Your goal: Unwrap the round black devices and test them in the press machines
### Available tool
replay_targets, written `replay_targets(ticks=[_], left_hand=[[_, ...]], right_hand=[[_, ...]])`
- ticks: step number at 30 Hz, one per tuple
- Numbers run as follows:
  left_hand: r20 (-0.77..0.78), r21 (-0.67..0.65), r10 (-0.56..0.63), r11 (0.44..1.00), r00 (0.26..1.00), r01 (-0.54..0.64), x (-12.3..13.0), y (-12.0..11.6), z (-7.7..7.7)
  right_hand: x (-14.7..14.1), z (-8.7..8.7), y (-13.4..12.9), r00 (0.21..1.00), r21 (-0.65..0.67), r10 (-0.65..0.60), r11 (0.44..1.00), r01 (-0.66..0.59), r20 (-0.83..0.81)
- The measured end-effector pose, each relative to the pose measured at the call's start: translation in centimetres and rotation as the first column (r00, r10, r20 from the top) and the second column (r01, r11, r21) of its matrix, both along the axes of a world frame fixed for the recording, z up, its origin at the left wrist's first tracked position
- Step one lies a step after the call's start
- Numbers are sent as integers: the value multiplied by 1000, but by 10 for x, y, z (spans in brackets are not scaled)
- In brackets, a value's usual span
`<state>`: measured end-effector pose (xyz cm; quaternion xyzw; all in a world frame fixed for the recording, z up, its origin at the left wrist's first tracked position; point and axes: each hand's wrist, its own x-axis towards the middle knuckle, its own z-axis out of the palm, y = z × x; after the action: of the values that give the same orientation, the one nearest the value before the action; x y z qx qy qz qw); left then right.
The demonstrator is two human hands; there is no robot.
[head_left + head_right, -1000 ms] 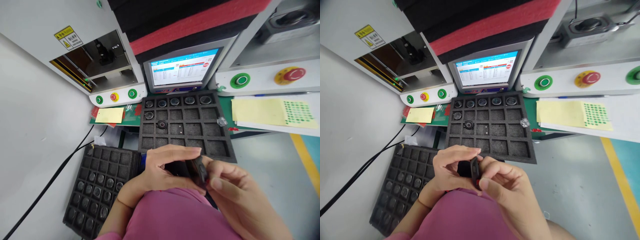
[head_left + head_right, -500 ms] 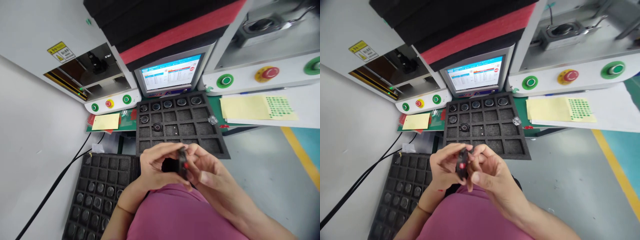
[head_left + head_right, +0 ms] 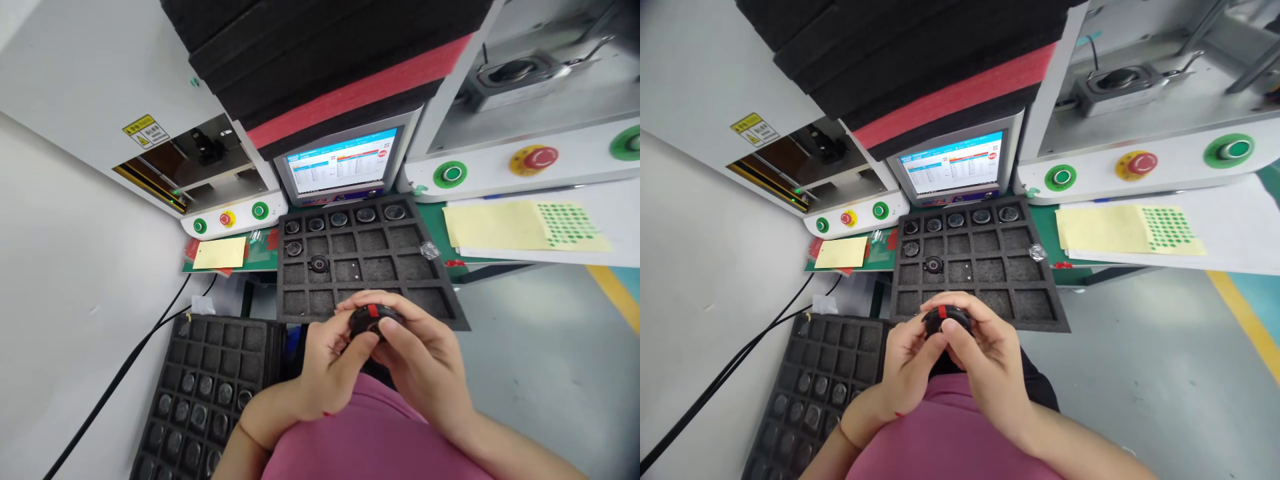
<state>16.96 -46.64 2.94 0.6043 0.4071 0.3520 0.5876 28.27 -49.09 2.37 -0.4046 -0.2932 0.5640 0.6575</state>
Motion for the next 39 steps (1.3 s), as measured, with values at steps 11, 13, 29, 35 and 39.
replay_targets(ticks=[11, 13, 29, 35, 39], left_hand=[[-148, 360, -30, 930, 989, 82, -5, 0, -1], [-196, 425, -30, 898, 980, 113, -6, 1, -1], [173, -59, -115, 990, 978, 127, -13, 4, -4], [533, -634, 75, 695, 843, 339, -9, 2, -4], [581, -658, 90, 638, 809, 401, -8, -1, -4]], right_hand=[[-10, -9, -2, 996, 180, -72, 980, 79, -45], [-11, -5, 0, 989, 163, -57, 983, 80, -140], [-4, -10, -1, 1000, 339, -11, 941, 7, 10], [12, -12, 2, 926, 661, -169, 743, -106, 338], [21, -18, 3, 927, 622, -71, 760, -188, 368]])
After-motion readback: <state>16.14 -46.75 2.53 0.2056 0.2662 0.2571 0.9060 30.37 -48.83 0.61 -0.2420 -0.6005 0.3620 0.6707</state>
